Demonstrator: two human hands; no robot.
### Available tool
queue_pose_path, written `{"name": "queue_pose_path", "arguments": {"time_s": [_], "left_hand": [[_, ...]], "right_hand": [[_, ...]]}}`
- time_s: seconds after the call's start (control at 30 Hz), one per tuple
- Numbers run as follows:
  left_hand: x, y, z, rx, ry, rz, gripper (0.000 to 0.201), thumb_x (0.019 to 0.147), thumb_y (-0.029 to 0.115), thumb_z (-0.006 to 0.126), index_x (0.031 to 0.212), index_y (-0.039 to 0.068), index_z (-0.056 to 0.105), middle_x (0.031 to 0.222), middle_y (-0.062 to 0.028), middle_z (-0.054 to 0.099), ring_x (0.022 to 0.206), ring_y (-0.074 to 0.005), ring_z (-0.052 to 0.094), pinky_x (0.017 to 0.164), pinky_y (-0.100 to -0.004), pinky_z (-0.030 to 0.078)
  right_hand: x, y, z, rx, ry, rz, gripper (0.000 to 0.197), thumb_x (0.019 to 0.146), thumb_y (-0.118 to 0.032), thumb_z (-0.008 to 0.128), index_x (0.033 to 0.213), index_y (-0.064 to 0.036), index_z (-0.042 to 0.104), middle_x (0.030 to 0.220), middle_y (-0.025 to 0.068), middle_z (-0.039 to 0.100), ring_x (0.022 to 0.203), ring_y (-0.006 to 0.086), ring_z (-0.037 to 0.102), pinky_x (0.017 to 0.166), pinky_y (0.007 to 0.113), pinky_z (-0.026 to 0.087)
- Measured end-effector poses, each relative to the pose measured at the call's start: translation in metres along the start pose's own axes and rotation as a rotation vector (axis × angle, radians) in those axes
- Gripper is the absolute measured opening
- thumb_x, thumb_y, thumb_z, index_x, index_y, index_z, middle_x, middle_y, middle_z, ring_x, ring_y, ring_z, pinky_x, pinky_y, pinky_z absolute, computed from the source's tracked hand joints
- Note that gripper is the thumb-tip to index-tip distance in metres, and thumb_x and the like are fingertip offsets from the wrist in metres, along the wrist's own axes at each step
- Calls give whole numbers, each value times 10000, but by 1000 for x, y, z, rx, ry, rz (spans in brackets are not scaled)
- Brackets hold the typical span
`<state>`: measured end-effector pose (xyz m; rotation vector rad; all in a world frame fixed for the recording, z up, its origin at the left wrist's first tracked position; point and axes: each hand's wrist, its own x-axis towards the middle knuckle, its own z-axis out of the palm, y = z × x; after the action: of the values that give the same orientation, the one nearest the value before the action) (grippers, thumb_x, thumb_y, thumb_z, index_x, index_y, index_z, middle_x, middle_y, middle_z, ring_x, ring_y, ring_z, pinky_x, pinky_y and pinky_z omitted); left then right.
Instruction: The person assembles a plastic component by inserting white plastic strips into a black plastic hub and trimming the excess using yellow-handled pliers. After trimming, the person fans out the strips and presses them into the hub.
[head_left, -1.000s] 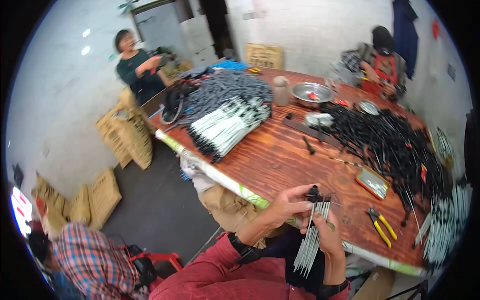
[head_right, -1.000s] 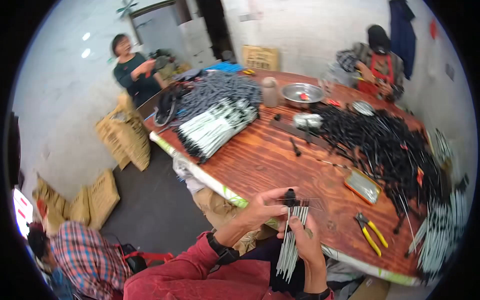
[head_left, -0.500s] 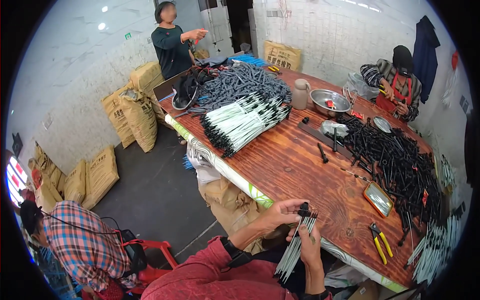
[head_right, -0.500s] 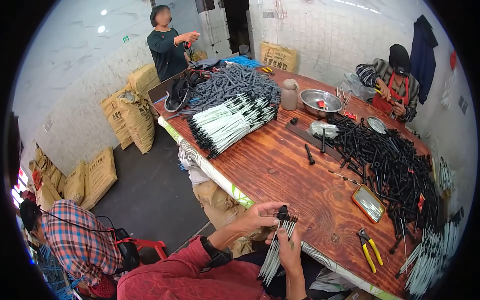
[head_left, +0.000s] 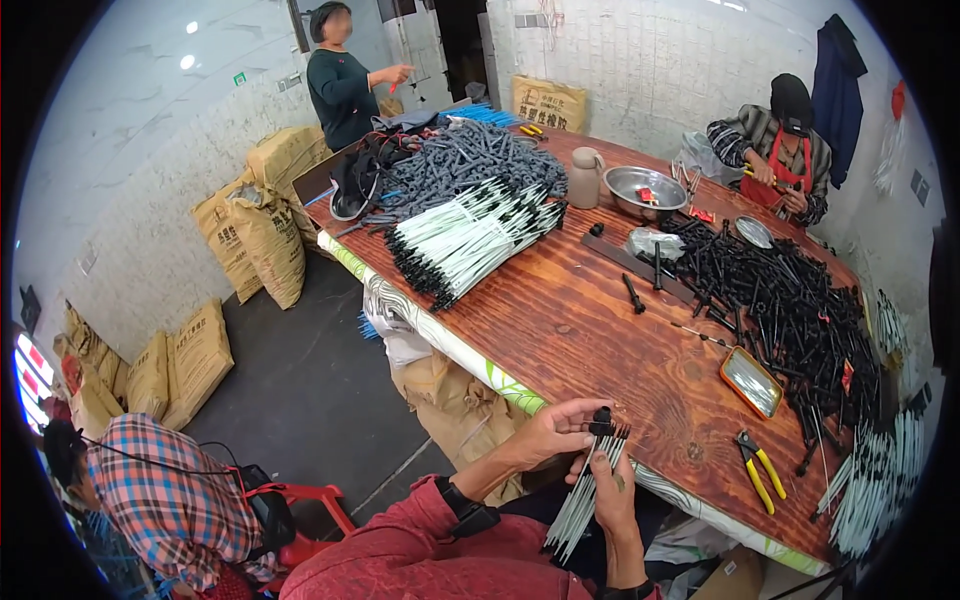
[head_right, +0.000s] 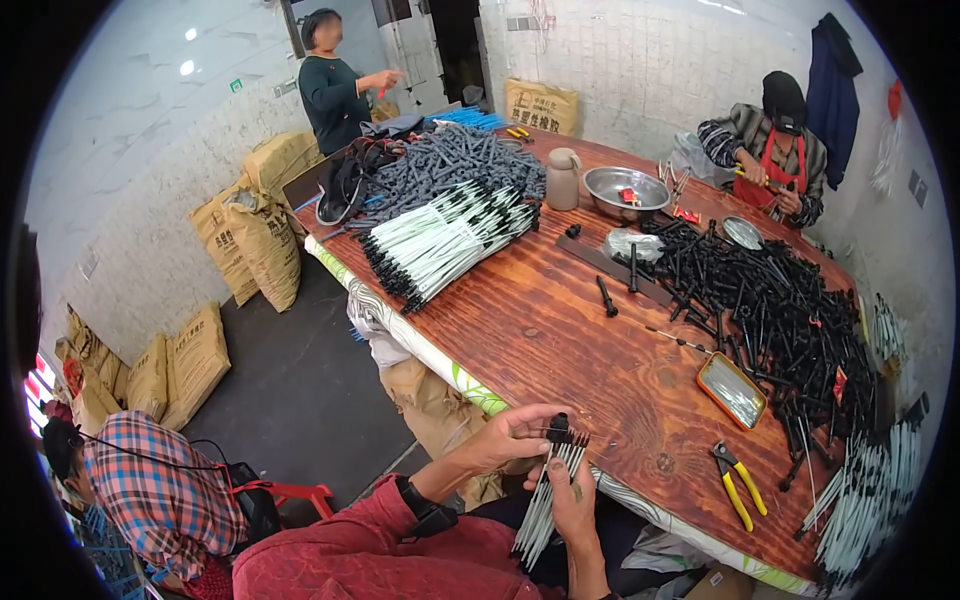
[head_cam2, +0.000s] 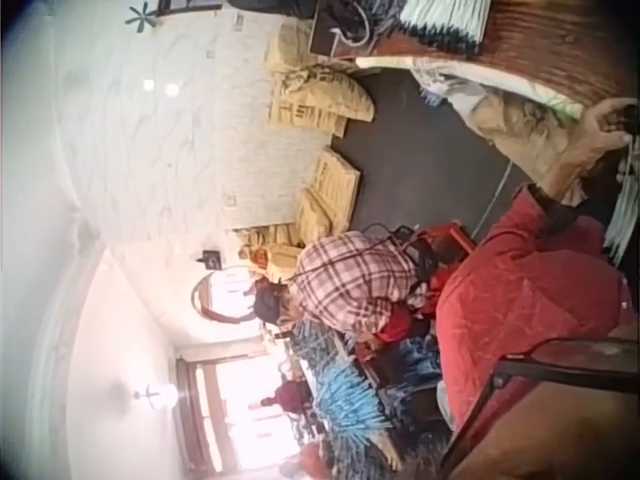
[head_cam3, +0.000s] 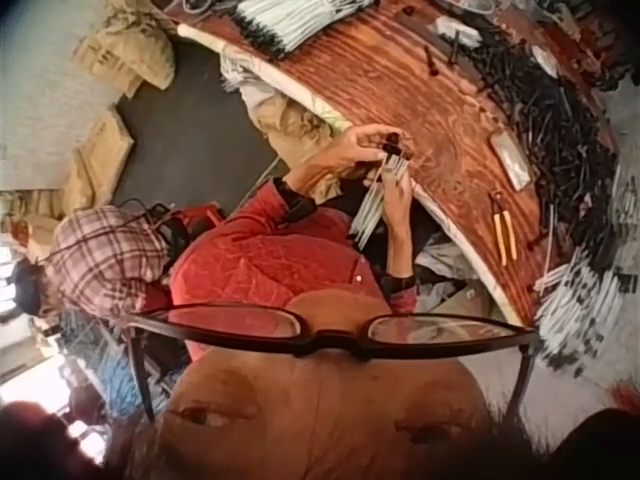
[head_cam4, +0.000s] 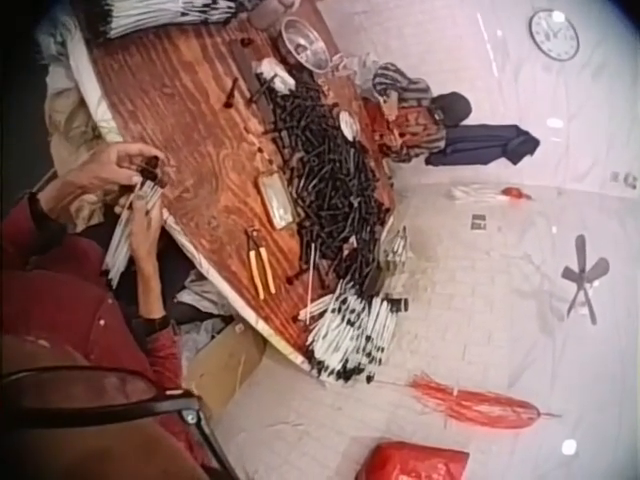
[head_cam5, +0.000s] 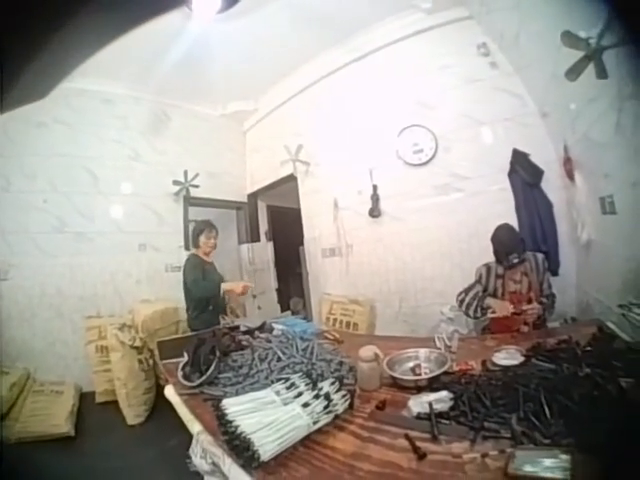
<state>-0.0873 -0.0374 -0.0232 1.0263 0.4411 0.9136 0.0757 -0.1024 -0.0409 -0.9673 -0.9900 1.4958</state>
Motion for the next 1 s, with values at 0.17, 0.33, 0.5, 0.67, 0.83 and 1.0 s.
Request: {"name": "queue_pose_path", "arguments": {"time_s": [0.17, 0.33, 0.5, 0.67, 0.83, 1.0], "left_hand": [[-1, 2, 7, -47, 12, -49, 533, 935, 9, 589, 1447, 0, 439, 1231, -122, 605, 713, -139, 644, 595, -254, 561], [4, 11, 18, -34, 28, -57, 507, 959, 6, 543, 1444, -13, 398, 1217, -140, 595, 627, -147, 625, 486, -270, 537], [12, 26, 21, 40, 21, -11, 508, 953, 8, 545, 1439, -18, 398, 1211, -137, 598, 622, -145, 620, 479, -263, 532], [10, 18, 10, 14, 24, -71, 496, 936, 22, 594, 1408, -5, 445, 1204, -115, 640, 679, -130, 646, 572, -249, 551], [3, 12, 7, -2, 29, -107, 491, 938, 26, 597, 1405, -2, 450, 1224, -114, 638, 721, -122, 648, 604, -252, 556], [5, 10, 4, 51, 32, -109, 499, 937, 31, 604, 1412, 3, 450, 1236, -114, 637, 810, -123, 657, 637, -254, 562]], "right_hand": [[-4, -1, -4, 15, -8, 9, 396, 1024, -372, 558, 1195, -15, 533, 869, 82, 629, 759, 160, 645, 704, 310, 574], [-3, -7, -3, 32, -6, -30, 399, 1029, -367, 552, 1199, -6, 534, 877, 84, 628, 782, 165, 647, 720, 321, 578], [3, -18, 2, 30, -11, -48, 410, 1028, -380, 550, 1199, -7, 535, 876, 81, 627, 775, 166, 648, 719, 318, 576], [4, -4, 2, 3, 15, -32, 430, 1024, -401, 551, 1191, -5, 532, 874, 79, 628, 760, 166, 646, 709, 313, 569], [-2, 3, 1, 2, 6, -19, 448, 1022, -414, 551, 1193, -1, 525, 874, 75, 627, 754, 166, 644, 708, 316, 569], [0, 3, 0, 40, -17, -29, 456, 1012, -410, 575, 1204, 0, 519, 866, 74, 625, 756, 164, 644, 726, 322, 577]]}}
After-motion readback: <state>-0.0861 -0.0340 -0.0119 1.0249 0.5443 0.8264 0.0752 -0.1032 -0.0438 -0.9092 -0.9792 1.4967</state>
